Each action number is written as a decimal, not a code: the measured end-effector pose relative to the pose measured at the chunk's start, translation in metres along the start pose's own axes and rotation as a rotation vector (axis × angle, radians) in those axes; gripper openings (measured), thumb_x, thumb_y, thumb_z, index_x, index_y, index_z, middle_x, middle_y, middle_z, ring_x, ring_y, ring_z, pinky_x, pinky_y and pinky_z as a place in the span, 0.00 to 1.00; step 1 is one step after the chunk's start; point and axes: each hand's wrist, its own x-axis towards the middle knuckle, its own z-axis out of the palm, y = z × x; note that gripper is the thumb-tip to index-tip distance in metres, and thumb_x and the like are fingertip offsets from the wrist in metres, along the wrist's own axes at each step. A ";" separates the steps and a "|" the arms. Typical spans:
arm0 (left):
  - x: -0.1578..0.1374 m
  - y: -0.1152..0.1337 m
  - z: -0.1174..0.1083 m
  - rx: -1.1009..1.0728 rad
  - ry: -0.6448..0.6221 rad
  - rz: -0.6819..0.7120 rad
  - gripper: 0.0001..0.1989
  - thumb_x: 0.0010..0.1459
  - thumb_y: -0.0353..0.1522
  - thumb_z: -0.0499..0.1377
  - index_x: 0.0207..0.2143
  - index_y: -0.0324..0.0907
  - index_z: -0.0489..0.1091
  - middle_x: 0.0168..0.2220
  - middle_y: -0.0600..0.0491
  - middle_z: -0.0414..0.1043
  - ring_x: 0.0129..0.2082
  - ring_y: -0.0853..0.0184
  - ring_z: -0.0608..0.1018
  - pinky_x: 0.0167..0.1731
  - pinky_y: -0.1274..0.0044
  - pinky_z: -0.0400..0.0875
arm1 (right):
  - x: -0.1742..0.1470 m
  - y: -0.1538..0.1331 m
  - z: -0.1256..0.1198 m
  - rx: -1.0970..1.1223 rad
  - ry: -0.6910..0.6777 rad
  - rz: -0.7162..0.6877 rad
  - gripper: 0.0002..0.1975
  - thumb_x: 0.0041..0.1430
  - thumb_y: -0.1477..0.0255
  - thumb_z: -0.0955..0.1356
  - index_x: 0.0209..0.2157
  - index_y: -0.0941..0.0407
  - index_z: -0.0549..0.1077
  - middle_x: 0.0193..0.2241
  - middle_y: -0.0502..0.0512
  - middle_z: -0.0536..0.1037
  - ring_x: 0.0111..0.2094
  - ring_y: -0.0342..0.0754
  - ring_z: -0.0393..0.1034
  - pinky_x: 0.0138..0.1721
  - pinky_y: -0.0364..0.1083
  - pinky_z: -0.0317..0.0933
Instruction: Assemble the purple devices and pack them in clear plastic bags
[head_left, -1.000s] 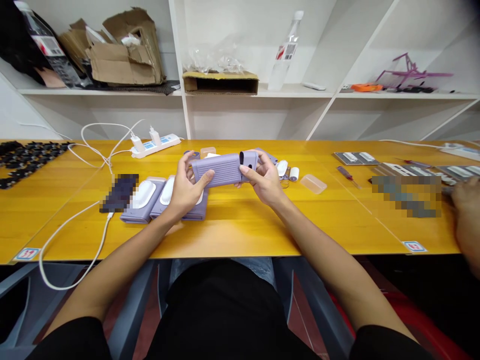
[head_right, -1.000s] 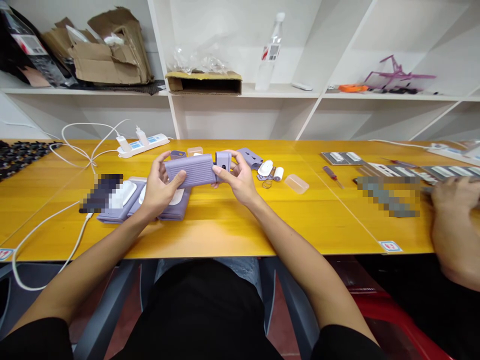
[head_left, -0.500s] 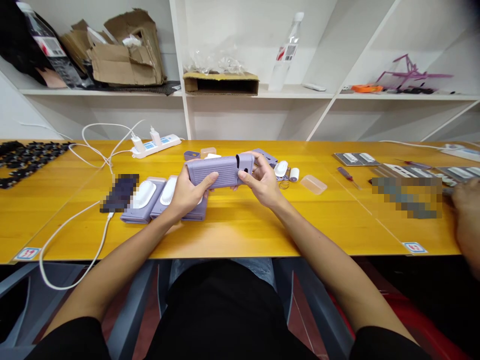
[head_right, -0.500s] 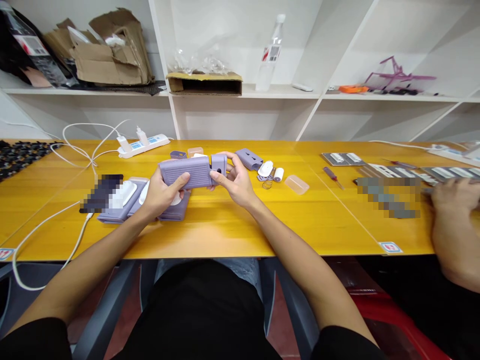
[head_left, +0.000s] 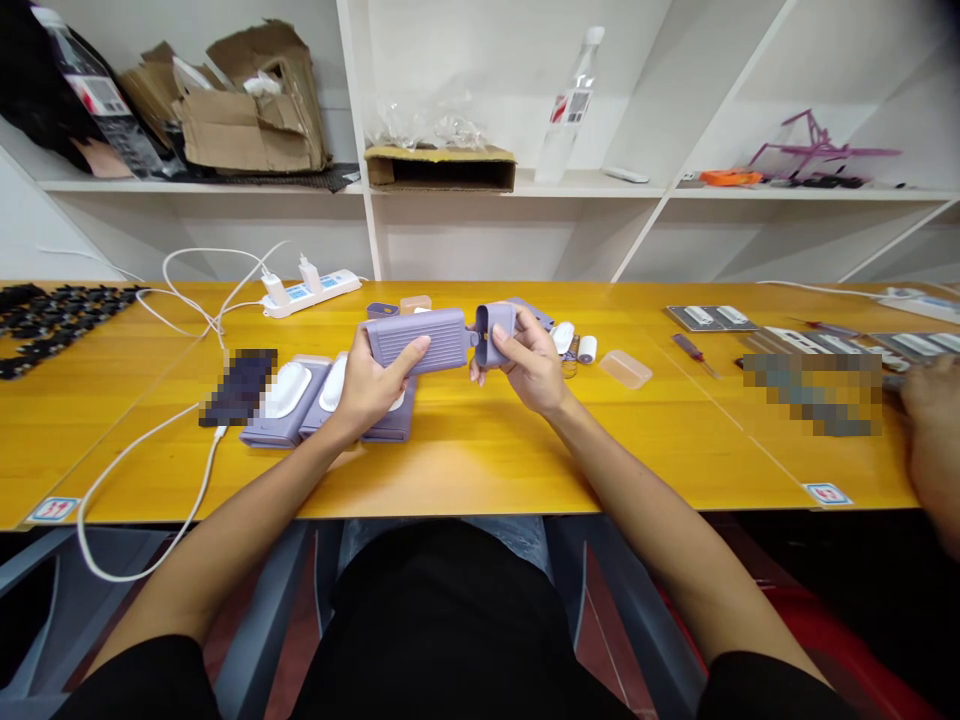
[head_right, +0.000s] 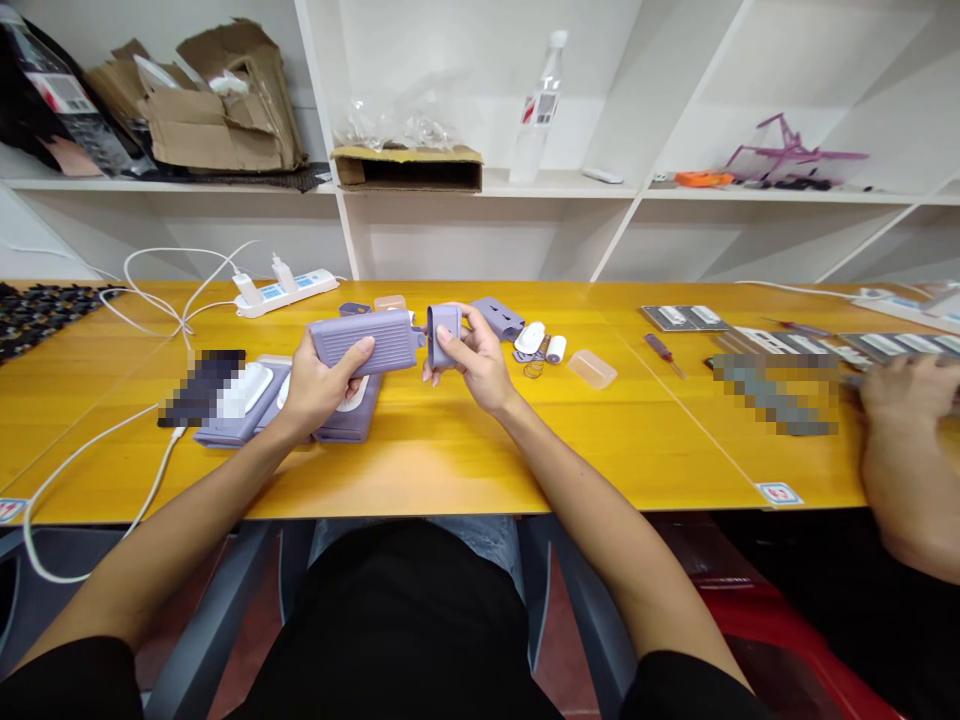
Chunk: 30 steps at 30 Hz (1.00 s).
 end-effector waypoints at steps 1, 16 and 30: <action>0.000 0.000 0.000 0.003 -0.002 0.002 0.37 0.51 0.56 0.82 0.43 0.47 0.63 0.26 0.62 0.74 0.16 0.73 0.73 0.14 0.79 0.64 | 0.000 0.000 0.001 -0.008 0.000 0.001 0.27 0.67 0.49 0.81 0.55 0.47 0.70 0.46 0.52 0.87 0.27 0.48 0.82 0.25 0.49 0.79; -0.006 0.004 0.004 -0.053 -0.061 -0.014 0.43 0.47 0.60 0.82 0.44 0.48 0.61 0.29 0.61 0.76 0.14 0.75 0.70 0.11 0.79 0.64 | -0.001 -0.004 0.002 -0.171 0.011 -0.056 0.40 0.56 0.48 0.87 0.58 0.45 0.67 0.41 0.49 0.83 0.29 0.49 0.82 0.24 0.48 0.75; -0.008 0.004 -0.001 -0.017 -0.076 0.002 0.39 0.48 0.56 0.83 0.46 0.44 0.69 0.41 0.52 0.78 0.30 0.64 0.84 0.21 0.76 0.82 | -0.002 -0.011 0.007 -0.129 0.111 -0.029 0.34 0.56 0.55 0.87 0.54 0.45 0.71 0.36 0.46 0.79 0.27 0.47 0.78 0.24 0.48 0.75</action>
